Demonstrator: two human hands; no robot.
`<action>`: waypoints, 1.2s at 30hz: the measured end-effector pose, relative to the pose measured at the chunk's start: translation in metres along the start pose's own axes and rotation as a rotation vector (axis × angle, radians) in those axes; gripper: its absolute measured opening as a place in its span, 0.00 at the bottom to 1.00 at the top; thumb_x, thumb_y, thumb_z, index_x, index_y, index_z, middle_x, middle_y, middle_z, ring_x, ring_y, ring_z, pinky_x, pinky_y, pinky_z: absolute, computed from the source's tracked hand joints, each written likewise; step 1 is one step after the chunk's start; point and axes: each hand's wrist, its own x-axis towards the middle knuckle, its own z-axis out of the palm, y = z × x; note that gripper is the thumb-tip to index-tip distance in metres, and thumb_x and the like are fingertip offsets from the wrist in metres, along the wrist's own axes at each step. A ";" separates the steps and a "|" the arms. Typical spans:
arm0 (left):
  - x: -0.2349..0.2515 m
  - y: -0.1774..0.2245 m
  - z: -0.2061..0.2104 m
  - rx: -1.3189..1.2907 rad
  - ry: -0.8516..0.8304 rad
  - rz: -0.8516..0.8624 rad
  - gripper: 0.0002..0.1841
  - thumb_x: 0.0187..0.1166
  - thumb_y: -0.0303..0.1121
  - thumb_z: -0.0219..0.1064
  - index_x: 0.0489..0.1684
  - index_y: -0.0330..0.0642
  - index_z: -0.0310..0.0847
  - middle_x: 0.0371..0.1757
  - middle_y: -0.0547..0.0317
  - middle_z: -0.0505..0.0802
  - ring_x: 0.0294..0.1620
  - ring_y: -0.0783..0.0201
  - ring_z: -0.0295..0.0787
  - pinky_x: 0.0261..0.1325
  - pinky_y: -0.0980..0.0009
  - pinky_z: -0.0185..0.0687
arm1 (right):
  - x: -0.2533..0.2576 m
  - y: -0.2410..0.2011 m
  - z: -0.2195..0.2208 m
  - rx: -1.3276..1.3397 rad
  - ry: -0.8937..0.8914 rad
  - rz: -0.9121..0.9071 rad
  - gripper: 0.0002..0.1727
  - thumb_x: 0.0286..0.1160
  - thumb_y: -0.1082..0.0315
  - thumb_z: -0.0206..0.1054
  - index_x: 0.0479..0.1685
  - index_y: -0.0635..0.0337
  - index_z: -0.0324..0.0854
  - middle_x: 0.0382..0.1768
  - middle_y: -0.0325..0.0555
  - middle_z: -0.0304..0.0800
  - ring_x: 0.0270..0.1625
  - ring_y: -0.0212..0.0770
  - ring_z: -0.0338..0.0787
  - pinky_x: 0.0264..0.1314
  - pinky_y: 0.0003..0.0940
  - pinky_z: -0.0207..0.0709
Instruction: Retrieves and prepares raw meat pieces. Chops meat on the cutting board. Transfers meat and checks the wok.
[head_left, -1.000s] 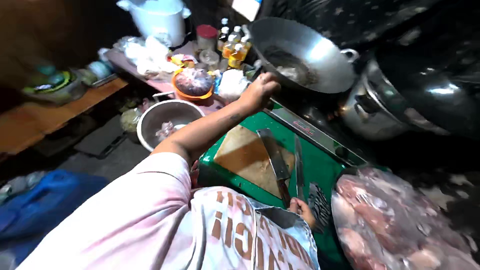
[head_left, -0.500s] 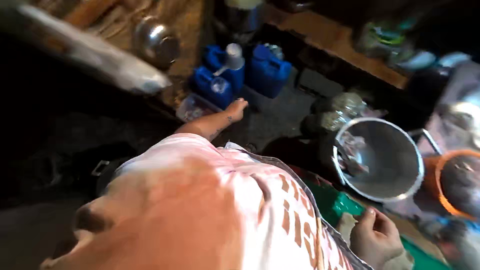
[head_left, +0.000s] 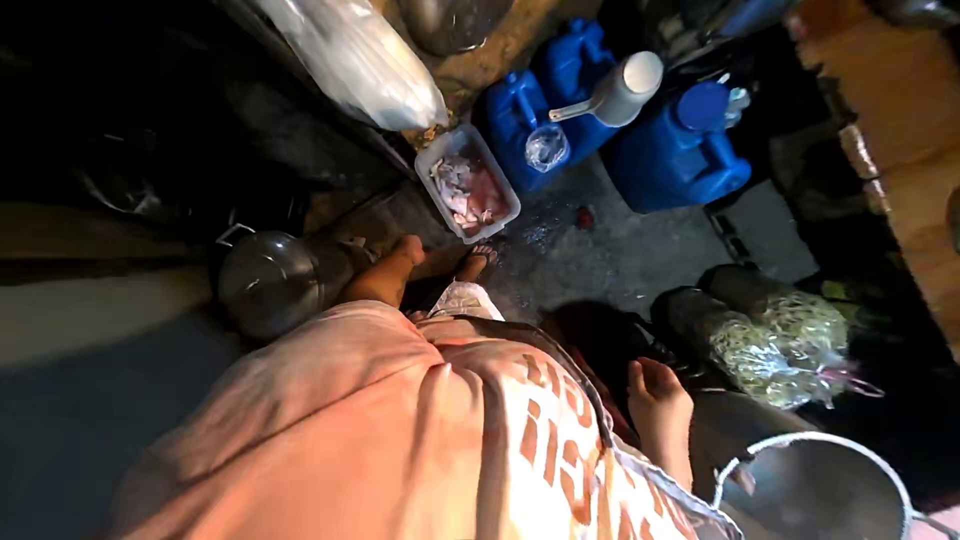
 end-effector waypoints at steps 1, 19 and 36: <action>0.012 0.011 -0.002 -0.036 -0.010 0.060 0.18 0.79 0.30 0.70 0.62 0.27 0.84 0.66 0.29 0.87 0.71 0.34 0.83 0.75 0.36 0.74 | 0.016 -0.016 0.007 -0.017 -0.045 -0.004 0.18 0.86 0.65 0.66 0.61 0.71 0.84 0.48 0.63 0.93 0.45 0.53 0.94 0.55 0.54 0.87; 0.334 0.115 0.097 0.117 -0.094 0.087 0.28 0.66 0.26 0.76 0.70 0.39 0.83 0.70 0.33 0.86 0.75 0.31 0.79 0.70 0.29 0.76 | 0.154 0.037 0.205 -0.092 -0.614 0.416 0.18 0.85 0.65 0.65 0.67 0.65 0.84 0.50 0.59 0.94 0.51 0.54 0.94 0.61 0.58 0.85; 0.463 0.145 0.149 0.072 -0.172 0.099 0.42 0.70 0.33 0.77 0.89 0.40 0.61 0.76 0.36 0.83 0.79 0.38 0.77 0.80 0.37 0.70 | 0.143 0.102 0.263 0.190 -0.522 1.090 0.20 0.91 0.63 0.59 0.66 0.73 0.76 0.32 0.52 0.89 0.27 0.38 0.90 0.31 0.36 0.87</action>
